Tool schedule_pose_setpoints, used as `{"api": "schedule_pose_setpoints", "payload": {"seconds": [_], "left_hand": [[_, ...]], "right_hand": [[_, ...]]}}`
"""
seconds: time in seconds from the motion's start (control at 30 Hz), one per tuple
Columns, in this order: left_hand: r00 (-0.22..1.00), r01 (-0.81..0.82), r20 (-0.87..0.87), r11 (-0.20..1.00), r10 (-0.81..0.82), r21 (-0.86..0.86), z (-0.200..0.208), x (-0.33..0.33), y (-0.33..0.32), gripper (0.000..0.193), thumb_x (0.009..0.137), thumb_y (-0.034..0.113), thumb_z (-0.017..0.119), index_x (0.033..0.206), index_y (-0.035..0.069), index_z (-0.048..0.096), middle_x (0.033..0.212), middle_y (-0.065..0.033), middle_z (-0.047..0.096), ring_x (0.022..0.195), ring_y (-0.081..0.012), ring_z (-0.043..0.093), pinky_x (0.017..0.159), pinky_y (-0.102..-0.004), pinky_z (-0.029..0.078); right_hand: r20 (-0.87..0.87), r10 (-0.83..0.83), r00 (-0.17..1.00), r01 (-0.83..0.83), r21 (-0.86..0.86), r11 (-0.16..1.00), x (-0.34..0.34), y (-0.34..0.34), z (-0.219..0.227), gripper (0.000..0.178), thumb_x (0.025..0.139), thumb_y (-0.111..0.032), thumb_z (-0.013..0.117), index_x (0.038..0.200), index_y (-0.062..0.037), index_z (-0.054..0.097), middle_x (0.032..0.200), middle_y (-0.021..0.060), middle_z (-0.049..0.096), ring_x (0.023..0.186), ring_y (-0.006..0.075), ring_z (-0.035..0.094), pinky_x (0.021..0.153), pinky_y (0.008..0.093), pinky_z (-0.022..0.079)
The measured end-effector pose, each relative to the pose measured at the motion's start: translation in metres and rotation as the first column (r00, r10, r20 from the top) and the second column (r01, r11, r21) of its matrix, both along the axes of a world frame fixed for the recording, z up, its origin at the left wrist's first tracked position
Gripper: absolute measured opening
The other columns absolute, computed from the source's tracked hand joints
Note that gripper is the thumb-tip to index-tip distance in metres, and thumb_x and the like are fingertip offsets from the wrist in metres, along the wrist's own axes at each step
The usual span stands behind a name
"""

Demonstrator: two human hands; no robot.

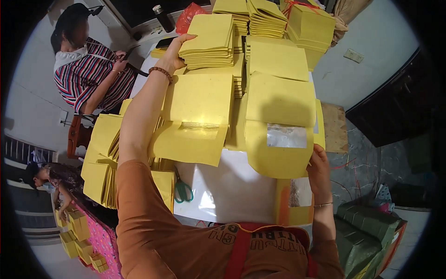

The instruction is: Folding sheets of yellow paper with silver foil centers into stacks.

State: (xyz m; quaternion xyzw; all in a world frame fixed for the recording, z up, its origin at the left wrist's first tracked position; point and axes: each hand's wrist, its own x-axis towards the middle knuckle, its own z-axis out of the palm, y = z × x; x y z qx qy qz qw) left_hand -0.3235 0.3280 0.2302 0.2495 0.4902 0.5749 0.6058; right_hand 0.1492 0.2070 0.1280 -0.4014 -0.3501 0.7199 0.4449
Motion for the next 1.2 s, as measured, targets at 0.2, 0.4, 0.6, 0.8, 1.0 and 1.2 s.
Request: {"api": "schedule_pose_setpoints", "payload": {"seconds": [0.2, 0.4, 0.6, 0.8, 1.0, 1.2], "left_hand": [[0.998, 0.023, -0.063, 0.998, -0.026, -0.051, -0.015, -0.001, 0.006, 0.034, 0.080, 0.025, 0.056, 0.102, 0.000, 0.056, 0.096, -0.0108, 0.063, 0.081, -0.0201, 0.061, 0.073, -0.0338, 0.051], [0.900, -0.065, -0.435, 0.985, -0.012, -0.163, 0.003, 0.011, -0.004, 0.041, 0.082, 0.037, 0.055, 0.107, 0.005, 0.055, 0.096, -0.0077, 0.062, 0.083, -0.0168, 0.060, 0.073, -0.0341, 0.048], [0.808, -0.099, -0.586, 0.967, -0.059, -0.234, 0.010, 0.012, -0.001, 0.055, 0.076, 0.056, 0.057, 0.106, 0.010, 0.057, 0.094, -0.0049, 0.061, 0.085, -0.0166, 0.057, 0.075, -0.0383, 0.043], [0.773, -0.011, -0.631, 0.996, 0.064, 0.087, 0.021, 0.013, 0.005, 0.061, 0.078, 0.043, 0.062, 0.120, -0.001, 0.048, 0.111, -0.0096, 0.057, 0.104, -0.0252, 0.053, 0.084, -0.0285, 0.042], [0.462, -0.217, -0.820, 0.940, 0.338, 0.265, 0.056, 0.021, -0.011, 0.087, 0.076, 0.044, 0.064, 0.135, -0.005, 0.023, 0.127, -0.0190, 0.042, 0.114, -0.0269, 0.045, 0.095, -0.0344, 0.035], [0.361, 0.026, -0.901, 0.964, 0.238, 0.265, 0.081, 0.043, -0.047, 0.055, 0.081, 0.048, 0.055, 0.128, 0.021, 0.046, 0.125, 0.0001, 0.050, 0.120, -0.0192, 0.040, 0.097, -0.0418, 0.023]], "right_hand": [[0.014, 0.051, 0.999, -0.051, -0.029, 0.998, 0.004, -0.002, -0.011, 0.022, 0.089, -0.015, 0.050, 0.109, -0.0066, 0.049, 0.104, 0.0029, 0.056, 0.094, 0.0119, 0.054, 0.080, 0.0288, 0.043], [-0.040, 0.073, 0.997, -0.074, -0.043, 0.996, 0.006, -0.009, -0.017, 0.023, 0.089, -0.015, 0.051, 0.110, -0.0064, 0.050, 0.104, 0.0031, 0.056, 0.093, 0.0124, 0.054, 0.079, 0.0275, 0.043], [-0.038, 0.088, 0.995, -0.091, -0.071, 0.993, 0.008, -0.015, -0.013, 0.022, 0.090, -0.017, 0.049, 0.110, -0.0073, 0.049, 0.104, 0.0028, 0.056, 0.095, 0.0130, 0.054, 0.078, 0.0284, 0.044], [-0.053, 0.089, 0.995, -0.093, -0.088, 0.992, 0.011, -0.024, 0.000, 0.029, 0.093, -0.030, 0.043, 0.115, -0.0110, 0.046, 0.107, 0.0043, 0.055, 0.095, 0.0152, 0.055, 0.077, 0.0317, 0.045], [-0.083, 0.172, 0.982, -0.182, -0.148, 0.972, 0.006, -0.043, 0.009, 0.049, 0.093, -0.045, 0.035, 0.128, -0.0113, 0.034, 0.117, 0.0097, 0.051, 0.100, 0.0201, 0.054, 0.078, 0.0346, 0.046], [-0.208, 0.325, 0.923, -0.363, -0.182, 0.914, 0.007, -0.054, 0.000, 0.051, 0.092, -0.045, 0.037, 0.128, -0.0097, 0.034, 0.121, 0.0125, 0.049, 0.105, 0.0248, 0.053, 0.080, 0.0375, 0.045]]}}
